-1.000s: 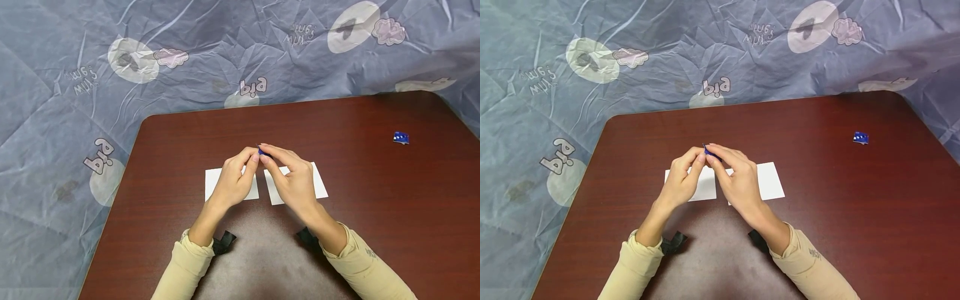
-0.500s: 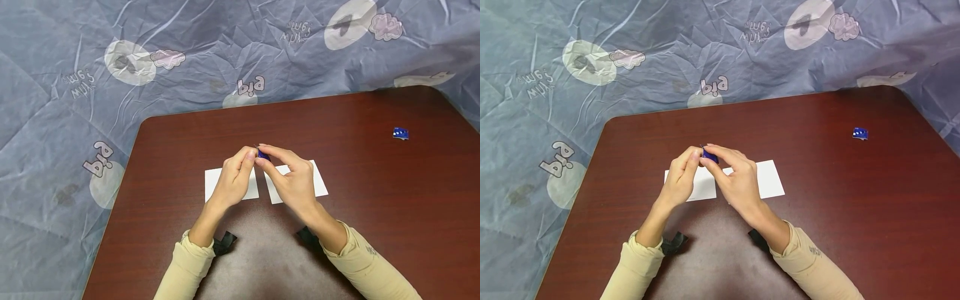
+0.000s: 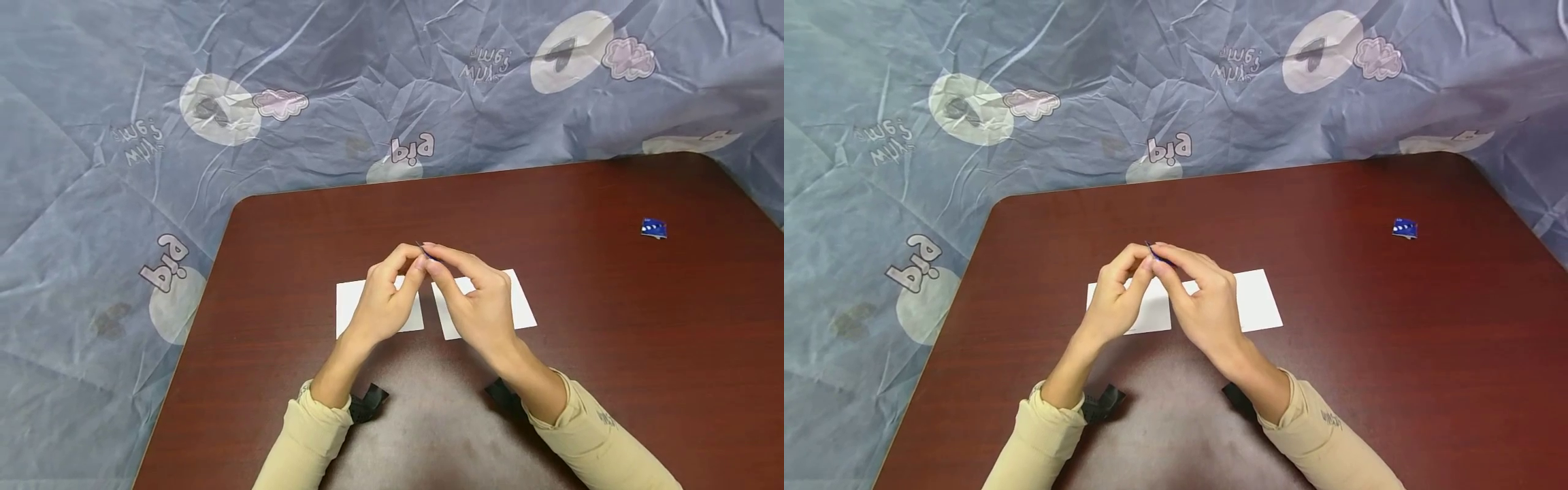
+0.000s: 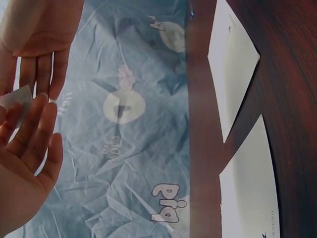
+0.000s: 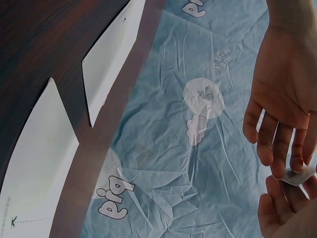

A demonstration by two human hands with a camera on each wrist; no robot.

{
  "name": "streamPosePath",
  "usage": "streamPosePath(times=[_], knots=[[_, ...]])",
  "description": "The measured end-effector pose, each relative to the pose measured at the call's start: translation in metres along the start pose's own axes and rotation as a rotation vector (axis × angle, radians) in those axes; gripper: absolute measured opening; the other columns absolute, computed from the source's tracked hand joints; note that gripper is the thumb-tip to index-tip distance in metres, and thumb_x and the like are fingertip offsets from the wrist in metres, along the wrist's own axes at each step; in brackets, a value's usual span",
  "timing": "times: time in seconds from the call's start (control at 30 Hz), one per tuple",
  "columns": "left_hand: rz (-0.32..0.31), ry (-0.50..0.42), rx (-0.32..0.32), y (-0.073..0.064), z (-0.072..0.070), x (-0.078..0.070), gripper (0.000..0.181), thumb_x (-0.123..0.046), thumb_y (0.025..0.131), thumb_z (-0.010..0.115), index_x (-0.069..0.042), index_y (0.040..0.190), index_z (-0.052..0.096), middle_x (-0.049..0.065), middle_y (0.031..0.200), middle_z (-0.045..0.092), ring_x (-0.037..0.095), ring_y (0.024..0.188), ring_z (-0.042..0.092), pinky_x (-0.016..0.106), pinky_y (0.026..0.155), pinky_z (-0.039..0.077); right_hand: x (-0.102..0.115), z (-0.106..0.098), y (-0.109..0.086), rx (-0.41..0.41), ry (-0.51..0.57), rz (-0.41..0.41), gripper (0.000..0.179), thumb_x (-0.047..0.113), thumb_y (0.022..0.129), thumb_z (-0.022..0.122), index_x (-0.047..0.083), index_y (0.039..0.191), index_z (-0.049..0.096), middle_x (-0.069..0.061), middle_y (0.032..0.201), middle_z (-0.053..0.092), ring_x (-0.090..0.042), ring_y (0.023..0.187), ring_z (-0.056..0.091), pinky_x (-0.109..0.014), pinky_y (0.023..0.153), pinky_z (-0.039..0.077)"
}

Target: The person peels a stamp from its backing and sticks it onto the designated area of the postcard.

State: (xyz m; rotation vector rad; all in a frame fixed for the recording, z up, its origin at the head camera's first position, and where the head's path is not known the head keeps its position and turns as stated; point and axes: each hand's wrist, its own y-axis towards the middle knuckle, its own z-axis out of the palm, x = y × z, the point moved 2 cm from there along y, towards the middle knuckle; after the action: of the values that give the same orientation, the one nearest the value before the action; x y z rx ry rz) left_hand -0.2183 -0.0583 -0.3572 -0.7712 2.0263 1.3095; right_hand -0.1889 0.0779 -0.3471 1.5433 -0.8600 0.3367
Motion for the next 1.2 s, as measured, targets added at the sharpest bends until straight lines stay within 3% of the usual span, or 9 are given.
streamPosePath(times=[0.23,0.53,0.9,1.2], knots=[[0.009,-0.007,-0.013,0.0008,0.0010,-0.0011,0.011,-0.007,0.097,0.050,-0.001,0.097,0.059,0.009,0.083,0.066,0.014,0.076,0.063,0.032,0.069,0.049,-0.0003,0.0004,0.0001,-0.021,-0.012,-0.029,0.018,-0.007,0.087,0.064,-0.003,0.103,0.071,-0.009,0.104,0.070,-0.019,0.089,0.067,-0.026,0.080,0.051],[0.014,-0.004,-0.053,0.0009,0.0018,-0.0036,0.008,-0.008,0.096,0.054,-0.002,0.095,0.060,0.010,0.077,0.064,0.013,0.072,0.059,0.028,0.067,0.048,0.0000,0.0023,-0.0008,-0.082,-0.068,-0.044,0.017,-0.006,0.087,0.064,-0.001,0.101,0.072,-0.007,0.089,0.072,-0.020,0.071,0.068,-0.025,0.076,0.049],[-0.003,0.005,-0.121,0.0017,0.0025,-0.0034,0.010,-0.011,0.094,0.057,-0.003,0.091,0.062,0.006,0.074,0.064,0.012,0.066,0.059,0.027,0.067,0.050,-0.0022,0.0054,-0.0024,-0.094,-0.094,-0.047,0.016,-0.008,0.090,0.059,-0.004,0.101,0.068,-0.012,0.093,0.071,-0.025,0.074,0.069,-0.018,0.073,0.049],[-0.021,0.006,-0.135,0.0014,-0.0003,-0.0046,0.009,-0.009,0.093,0.058,-0.001,0.093,0.063,0.006,0.079,0.066,0.013,0.069,0.061,0.026,0.068,0.051,-0.0032,0.0066,-0.0030,-0.092,-0.069,-0.038,0.018,-0.013,0.084,0.063,-0.005,0.099,0.068,-0.012,0.094,0.071,-0.023,0.075,0.069,-0.017,0.072,0.050]])
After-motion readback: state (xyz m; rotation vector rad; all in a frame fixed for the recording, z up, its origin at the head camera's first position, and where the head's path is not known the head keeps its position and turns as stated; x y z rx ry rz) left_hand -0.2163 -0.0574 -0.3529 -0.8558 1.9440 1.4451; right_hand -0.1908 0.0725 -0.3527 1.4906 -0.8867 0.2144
